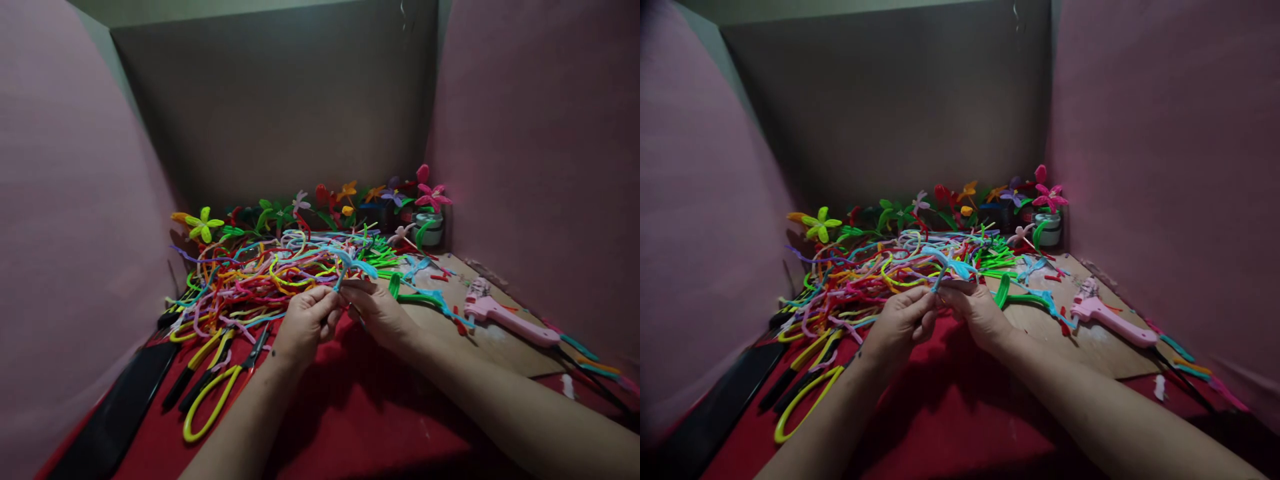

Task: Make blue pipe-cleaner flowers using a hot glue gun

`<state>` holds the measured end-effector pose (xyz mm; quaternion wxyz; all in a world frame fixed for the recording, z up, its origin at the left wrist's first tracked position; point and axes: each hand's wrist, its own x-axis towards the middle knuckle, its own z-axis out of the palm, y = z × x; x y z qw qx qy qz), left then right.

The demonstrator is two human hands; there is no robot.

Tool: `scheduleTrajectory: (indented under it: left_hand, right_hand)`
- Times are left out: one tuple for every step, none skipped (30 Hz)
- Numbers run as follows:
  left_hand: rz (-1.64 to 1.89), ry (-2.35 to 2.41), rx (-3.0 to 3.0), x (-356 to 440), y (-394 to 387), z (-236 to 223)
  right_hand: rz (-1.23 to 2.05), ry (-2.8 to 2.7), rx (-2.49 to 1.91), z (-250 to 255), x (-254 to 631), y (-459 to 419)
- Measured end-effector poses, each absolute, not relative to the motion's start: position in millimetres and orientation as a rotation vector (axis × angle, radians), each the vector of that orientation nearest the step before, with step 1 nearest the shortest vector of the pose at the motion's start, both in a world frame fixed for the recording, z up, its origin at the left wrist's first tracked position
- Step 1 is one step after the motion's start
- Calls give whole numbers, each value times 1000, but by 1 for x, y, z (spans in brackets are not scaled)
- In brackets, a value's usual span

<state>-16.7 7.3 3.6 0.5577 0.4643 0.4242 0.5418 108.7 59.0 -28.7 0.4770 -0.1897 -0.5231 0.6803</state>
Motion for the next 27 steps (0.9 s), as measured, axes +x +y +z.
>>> scheduleTrajectory:
  left_hand:
    - [1266, 953, 1056, -17, 8, 3]
    - [1250, 910, 1021, -18, 8, 1]
    - [1233, 868, 991, -19, 9, 0]
    - [1216, 830, 966, -20, 9, -1]
    - [1199, 795, 945, -21, 10, -2]
    - [1181, 763, 927, -22, 10, -3]
    - [1161, 731, 915, -23, 10, -3]
    - [1140, 700, 908, -25, 10, -4]
    - [1119, 672, 902, -26, 10, -4]
    - [1101, 647, 897, -27, 10, -3]
    - [1088, 623, 890, -27, 10, -3]
    - [1079, 601, 882, -28, 9, -3]
    - [1074, 580, 874, -28, 9, -3]
    - [1067, 561, 866, -29, 9, -3]
    - [1057, 546, 858, -29, 8, -3]
    - [1047, 536, 852, -29, 8, -3]
    - [1039, 535, 847, -29, 8, -3]
    - [1031, 542, 845, -29, 7, -3]
    - [1025, 554, 849, -29, 7, -3]
    - [1021, 575, 859, -28, 7, -2]
    - [1022, 603, 879, -27, 7, -1]
    - [1033, 641, 912, -25, 7, 0]
    - [1057, 690, 959, -23, 7, 1]
    - [1090, 756, 1023, -21, 7, 2]
    - [1126, 842, 1099, -19, 7, 2]
    - [1166, 945, 1185, -17, 7, 2]
    - [1210, 1053, 1279, -15, 6, 2]
  right_hand:
    - [1691, -1240, -457, -30, 108, 60]
    - [1718, -1202, -452, -31, 107, 61]
    - [1740, -1175, -447, -31, 107, 61]
    - [1754, -1163, -438, -30, 107, 61]
    - [1758, -1169, -426, -29, 108, 61]
    - [1755, -1192, -414, -28, 108, 60]
    - [1743, -1228, -402, -26, 109, 60]
    - [1727, -1267, -390, -25, 109, 59]
    - [1711, -1303, -379, -23, 110, 58]
    - [1696, -1330, -368, -22, 110, 58]
    - [1683, -1347, -359, -21, 110, 58]
    - [1673, -1360, -351, -21, 110, 57]
    - [1665, -1366, -349, -20, 109, 57]
    - [1659, -1371, -348, -20, 109, 57]
    - [1655, -1379, -347, -20, 109, 57]
    - [1655, -1393, -341, -20, 109, 57]
    - [1663, -1404, -328, -19, 110, 57]
    - [1680, -1401, -310, -19, 110, 56]
    - [1706, -1382, -296, -18, 110, 56]
    - [1740, -1352, -292, -18, 110, 56]
    - [1771, -1306, -294, -18, 110, 56]
    - [1791, -1251, -299, -18, 109, 56]
    - [1800, -1202, -308, -18, 109, 57]
    - [1801, -1168, -319, -19, 108, 57]
    - [1793, -1141, -334, -20, 108, 58]
    - [1780, -1120, -354, -21, 107, 59]
    - [1764, -1103, -384, -22, 107, 60]
